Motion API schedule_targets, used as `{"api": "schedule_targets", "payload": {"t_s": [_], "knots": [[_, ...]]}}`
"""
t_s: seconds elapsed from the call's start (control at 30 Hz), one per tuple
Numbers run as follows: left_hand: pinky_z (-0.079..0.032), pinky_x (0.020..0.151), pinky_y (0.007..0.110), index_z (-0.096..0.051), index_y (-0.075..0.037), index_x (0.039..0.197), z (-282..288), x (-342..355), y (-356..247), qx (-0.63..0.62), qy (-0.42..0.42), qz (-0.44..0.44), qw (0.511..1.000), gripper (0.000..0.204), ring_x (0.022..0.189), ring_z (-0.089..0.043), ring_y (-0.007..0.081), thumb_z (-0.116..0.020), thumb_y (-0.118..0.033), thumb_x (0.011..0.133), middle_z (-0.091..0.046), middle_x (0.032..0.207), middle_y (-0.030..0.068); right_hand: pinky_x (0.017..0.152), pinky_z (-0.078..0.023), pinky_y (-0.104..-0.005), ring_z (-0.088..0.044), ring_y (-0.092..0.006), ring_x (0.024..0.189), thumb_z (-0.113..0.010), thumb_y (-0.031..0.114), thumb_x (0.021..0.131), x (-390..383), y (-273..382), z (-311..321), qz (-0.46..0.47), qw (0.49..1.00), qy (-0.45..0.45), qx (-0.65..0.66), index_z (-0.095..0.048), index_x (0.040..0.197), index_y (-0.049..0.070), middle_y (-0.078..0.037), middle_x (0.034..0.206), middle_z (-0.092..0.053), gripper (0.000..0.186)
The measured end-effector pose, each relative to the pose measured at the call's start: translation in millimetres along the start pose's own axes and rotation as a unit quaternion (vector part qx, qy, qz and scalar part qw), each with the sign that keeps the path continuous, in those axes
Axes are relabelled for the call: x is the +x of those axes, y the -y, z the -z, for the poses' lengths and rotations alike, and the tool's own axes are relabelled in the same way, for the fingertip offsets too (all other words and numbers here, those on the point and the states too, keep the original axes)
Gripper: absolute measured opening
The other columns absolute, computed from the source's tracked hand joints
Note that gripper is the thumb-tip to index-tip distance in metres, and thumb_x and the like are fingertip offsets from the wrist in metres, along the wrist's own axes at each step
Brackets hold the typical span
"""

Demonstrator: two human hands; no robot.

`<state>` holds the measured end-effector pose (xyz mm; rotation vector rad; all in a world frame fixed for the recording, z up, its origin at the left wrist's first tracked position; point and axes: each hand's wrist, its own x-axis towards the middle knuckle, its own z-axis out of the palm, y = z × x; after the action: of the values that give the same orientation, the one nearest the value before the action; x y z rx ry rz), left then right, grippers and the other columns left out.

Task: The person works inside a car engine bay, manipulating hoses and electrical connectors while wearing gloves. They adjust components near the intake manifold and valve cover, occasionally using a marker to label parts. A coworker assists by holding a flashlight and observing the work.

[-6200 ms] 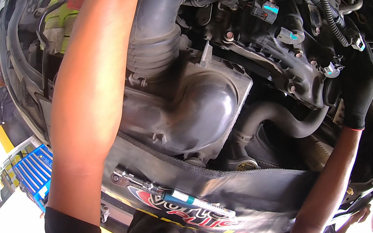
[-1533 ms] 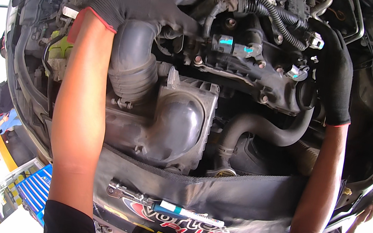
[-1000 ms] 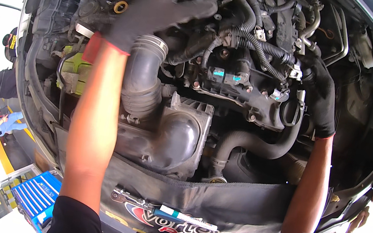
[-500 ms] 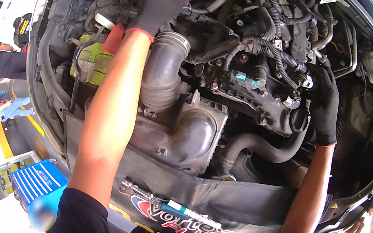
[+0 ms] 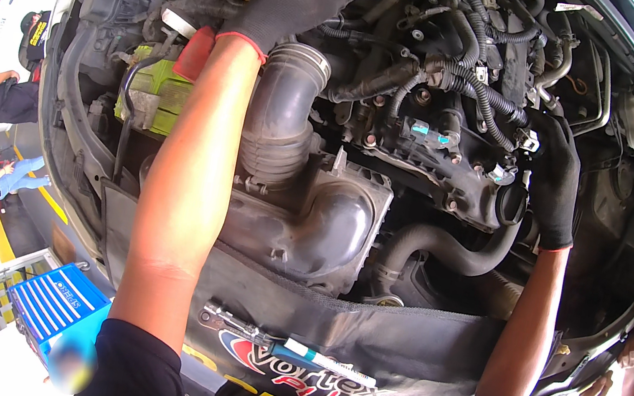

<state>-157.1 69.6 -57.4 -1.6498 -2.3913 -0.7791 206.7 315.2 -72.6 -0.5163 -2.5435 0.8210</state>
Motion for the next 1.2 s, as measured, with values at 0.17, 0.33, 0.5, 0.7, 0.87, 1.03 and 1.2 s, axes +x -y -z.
{"api": "schedule_targets", "payload": {"t_s": [0.17,0.33,0.5,0.7,0.87,1.03,1.2], "knots": [[-0.056,0.093,0.044,-0.078,-0.011,0.121,16.7,11.8,-1.7,-0.056,0.079,0.018,0.995,0.024,0.100,-0.072,0.0314,-0.065,-0.018,0.102,-0.074,0.107,0.0152,0.109,-0.054,-0.0393,-0.066,-0.0303,0.133,-0.050,-0.025,0.070,2.9,5.7,-2.4,-0.014,1.000,-0.001,-0.028,-0.068,0.138,-0.001,-0.018,0.140,-0.066,0.074],[-0.054,0.091,0.040,-0.079,-0.007,0.121,25.4,16.1,-15.1,-0.124,0.072,0.026,0.989,0.023,0.099,-0.072,0.0295,-0.063,-0.013,0.106,-0.075,0.105,0.0177,0.111,-0.053,-0.0406,-0.067,-0.0317,0.133,-0.050,-0.026,0.070,2.9,7.6,-1.3,-0.022,1.000,0.004,-0.015,-0.069,0.136,-0.001,-0.018,0.139,-0.067,0.073],[-0.053,0.095,0.038,-0.077,-0.005,0.125,29.2,14.7,-13.1,-0.235,0.063,-0.009,0.970,0.034,0.106,-0.071,0.0223,-0.059,-0.031,0.114,-0.078,0.112,0.0124,0.110,-0.053,-0.0411,-0.067,-0.0318,0.131,-0.050,-0.025,0.071,2.8,7.1,-0.8,0.002,0.999,-0.006,-0.040,-0.069,0.135,-0.001,-0.018,0.137,-0.068,0.071],[-0.051,0.100,0.037,-0.075,-0.003,0.129,34.0,18.1,-13.2,-0.182,0.049,-0.028,0.982,0.038,0.112,-0.069,0.0225,-0.059,-0.035,0.114,-0.076,0.117,0.0127,0.111,-0.053,-0.0412,-0.068,-0.0317,0.130,-0.049,-0.025,0.071,3.1,7.1,0.1,-0.003,1.000,0.002,-0.019,-0.069,0.134,-0.002,-0.018,0.135,-0.068,0.070],[-0.050,0.104,0.038,-0.073,-0.002,0.132,38.1,18.9,-18.0,-0.206,0.033,0.002,0.978,0.040,0.117,-0.068,0.0235,-0.060,-0.035,0.114,-0.075,0.122,0.0140,0.111,-0.053,-0.0409,-0.068,-0.0316,0.129,-0.048,-0.025,0.070,2.7,4.3,-1.8,-0.008,1.000,-0.006,-0.026,-0.069,0.134,-0.002,-0.018,0.133,-0.068,0.071],[-0.049,0.107,0.038,-0.071,-0.002,0.135,43.2,19.4,-19.6,-0.228,0.005,0.044,0.973,0.043,0.122,-0.066,0.0244,-0.061,-0.036,0.113,-0.074,0.126,0.0153,0.112,-0.053,-0.0413,-0.068,-0.0322,0.129,-0.047,-0.025,0.069,3.3,4.9,-1.7,-0.013,1.000,0.000,-0.022,-0.069,0.133,-0.002,-0.018,0.133,-0.068,0.071],[-0.048,0.111,0.039,-0.069,-0.001,0.138,44.1,19.3,-22.4,-0.253,0.003,0.072,0.965,0.045,0.127,-0.064,0.0254,-0.061,-0.037,0.113,-0.073,0.131,0.0166,0.113,-0.053,-0.0411,-0.067,-0.0304,0.132,-0.047,-0.026,0.070,2.4,4.3,-1.2,-0.013,1.000,0.005,0.000,-0.069,0.133,-0.003,-0.018,0.136,-0.067,0.071]]}}
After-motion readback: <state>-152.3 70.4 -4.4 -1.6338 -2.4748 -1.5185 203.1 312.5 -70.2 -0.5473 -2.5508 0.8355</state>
